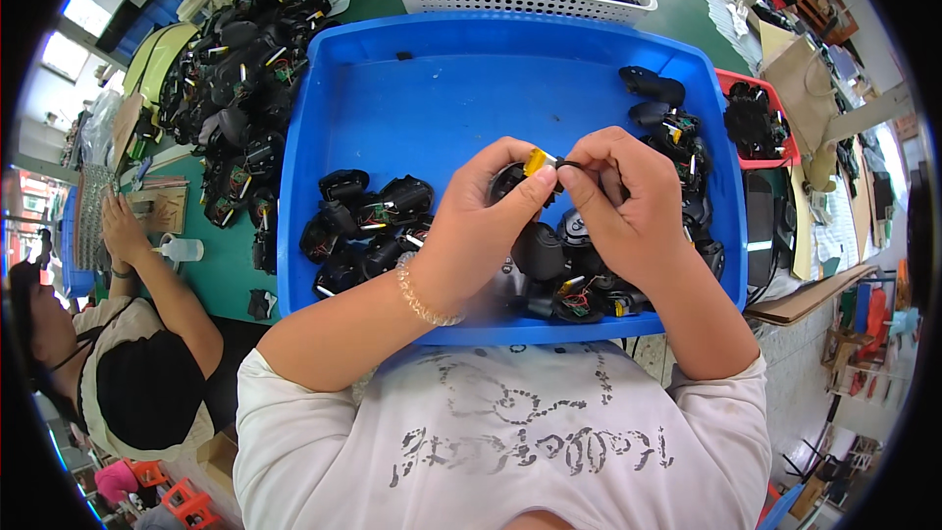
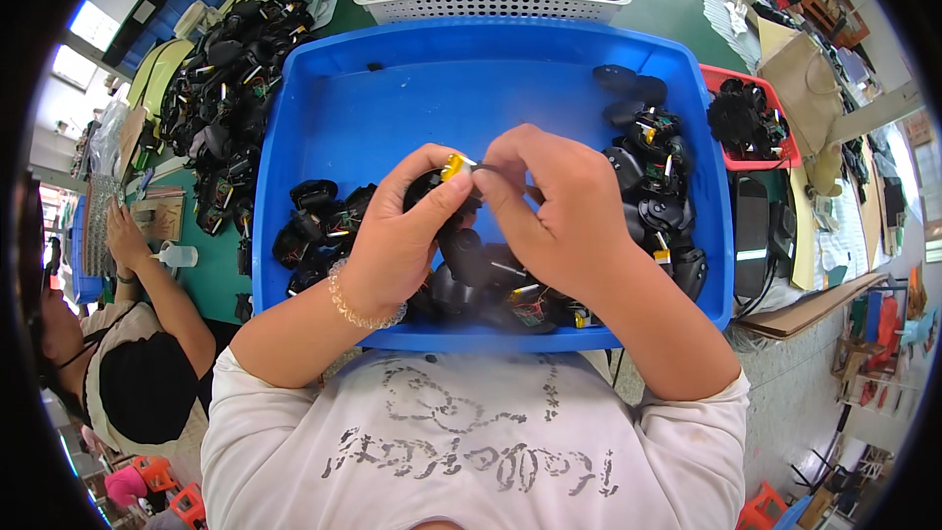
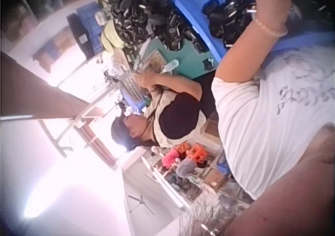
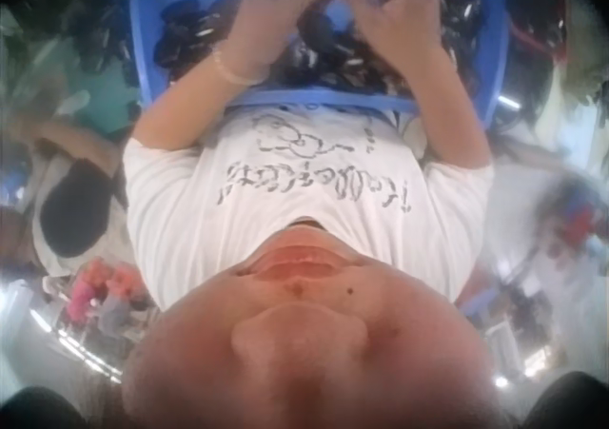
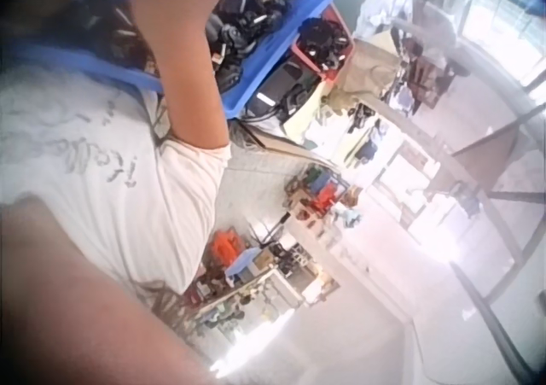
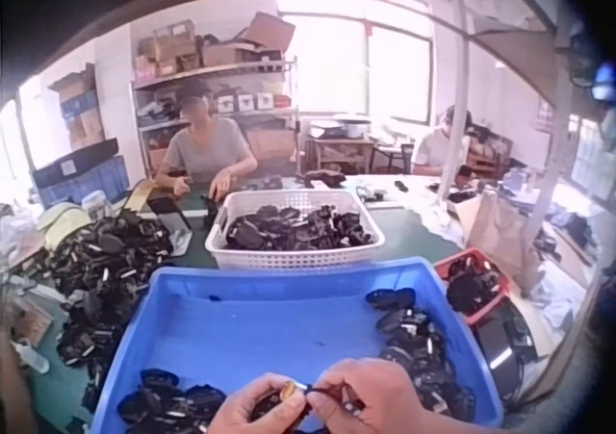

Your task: The person assembles computer mice by hand, fitting circuit boards, batteries, and plastic components into mouse shells, using diagonal cutters to trim parts as needed.

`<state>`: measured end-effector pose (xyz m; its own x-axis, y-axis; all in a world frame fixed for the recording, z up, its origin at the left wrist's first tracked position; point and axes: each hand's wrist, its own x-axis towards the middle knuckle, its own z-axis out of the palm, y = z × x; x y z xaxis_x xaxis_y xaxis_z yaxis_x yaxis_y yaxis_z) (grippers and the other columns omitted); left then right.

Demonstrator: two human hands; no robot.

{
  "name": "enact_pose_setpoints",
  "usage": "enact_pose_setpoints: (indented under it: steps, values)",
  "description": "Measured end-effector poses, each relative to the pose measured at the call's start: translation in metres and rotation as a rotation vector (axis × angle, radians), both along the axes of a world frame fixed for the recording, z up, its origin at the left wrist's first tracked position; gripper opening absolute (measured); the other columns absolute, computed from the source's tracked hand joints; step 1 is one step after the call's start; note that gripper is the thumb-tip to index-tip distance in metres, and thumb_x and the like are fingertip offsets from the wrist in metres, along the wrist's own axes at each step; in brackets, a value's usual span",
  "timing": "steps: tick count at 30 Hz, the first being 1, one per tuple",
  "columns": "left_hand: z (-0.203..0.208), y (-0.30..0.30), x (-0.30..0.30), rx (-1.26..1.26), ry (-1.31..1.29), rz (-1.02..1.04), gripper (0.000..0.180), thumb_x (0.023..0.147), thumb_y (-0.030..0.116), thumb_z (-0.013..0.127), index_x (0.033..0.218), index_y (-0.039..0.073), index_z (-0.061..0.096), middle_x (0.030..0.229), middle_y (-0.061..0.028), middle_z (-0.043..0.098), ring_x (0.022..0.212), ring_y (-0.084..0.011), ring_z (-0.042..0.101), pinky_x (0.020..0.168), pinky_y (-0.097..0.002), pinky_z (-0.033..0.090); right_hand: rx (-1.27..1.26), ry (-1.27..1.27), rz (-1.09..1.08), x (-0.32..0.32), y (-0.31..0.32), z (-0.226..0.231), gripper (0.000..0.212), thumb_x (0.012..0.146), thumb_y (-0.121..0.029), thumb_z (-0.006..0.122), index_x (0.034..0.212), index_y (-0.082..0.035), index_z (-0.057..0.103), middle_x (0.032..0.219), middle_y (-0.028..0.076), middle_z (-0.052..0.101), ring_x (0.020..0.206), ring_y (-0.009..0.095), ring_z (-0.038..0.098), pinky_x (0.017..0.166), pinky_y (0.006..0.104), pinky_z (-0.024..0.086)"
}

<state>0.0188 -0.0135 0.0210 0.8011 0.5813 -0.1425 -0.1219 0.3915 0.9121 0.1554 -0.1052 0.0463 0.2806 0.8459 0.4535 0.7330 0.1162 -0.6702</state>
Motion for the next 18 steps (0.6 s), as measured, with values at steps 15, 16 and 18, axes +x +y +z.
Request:
enact_pose_setpoints:
  steps: [15, 16, 18]
  values:
    - [0.005, 0.007, -0.003, 0.158, -0.056, -0.058, 0.012, 0.090, 0.012, 0.057, 0.096, 0.002, 0.057, 0.083, 0.0024, 0.054, 0.076, -0.0040, 0.045, 0.066, -0.0199, 0.040, -0.187, 1.178, 0.208, 0.002, 0.002, 0.004, 0.012, 0.088, -0.017, 0.059, 0.086, -0.007, 0.053, 0.071, -0.004, 0.048, 0.063, 0.004, 0.043, 0.056, 0.0171, 0.034]
    - [0.006, 0.008, -0.002, 0.160, -0.068, -0.079, 0.012, 0.090, 0.012, 0.057, 0.096, 0.002, 0.057, 0.083, 0.0024, 0.054, 0.076, -0.0038, 0.045, 0.066, -0.0197, 0.040, -0.183, 1.167, 0.207, 0.003, 0.002, 0.002, 0.013, 0.088, -0.019, 0.059, 0.087, -0.008, 0.053, 0.071, -0.005, 0.046, 0.061, 0.004, 0.042, 0.054, 0.0169, 0.032]
    - [0.008, 0.010, -0.003, 0.174, -0.086, -0.108, 0.011, 0.090, 0.012, 0.057, 0.096, 0.003, 0.057, 0.083, 0.0027, 0.054, 0.076, -0.0034, 0.045, 0.066, -0.0193, 0.039, -0.177, 1.176, 0.273, 0.010, 0.004, -0.001, 0.013, 0.088, -0.019, 0.058, 0.087, -0.007, 0.053, 0.071, -0.005, 0.046, 0.060, 0.003, 0.041, 0.053, 0.0167, 0.030]
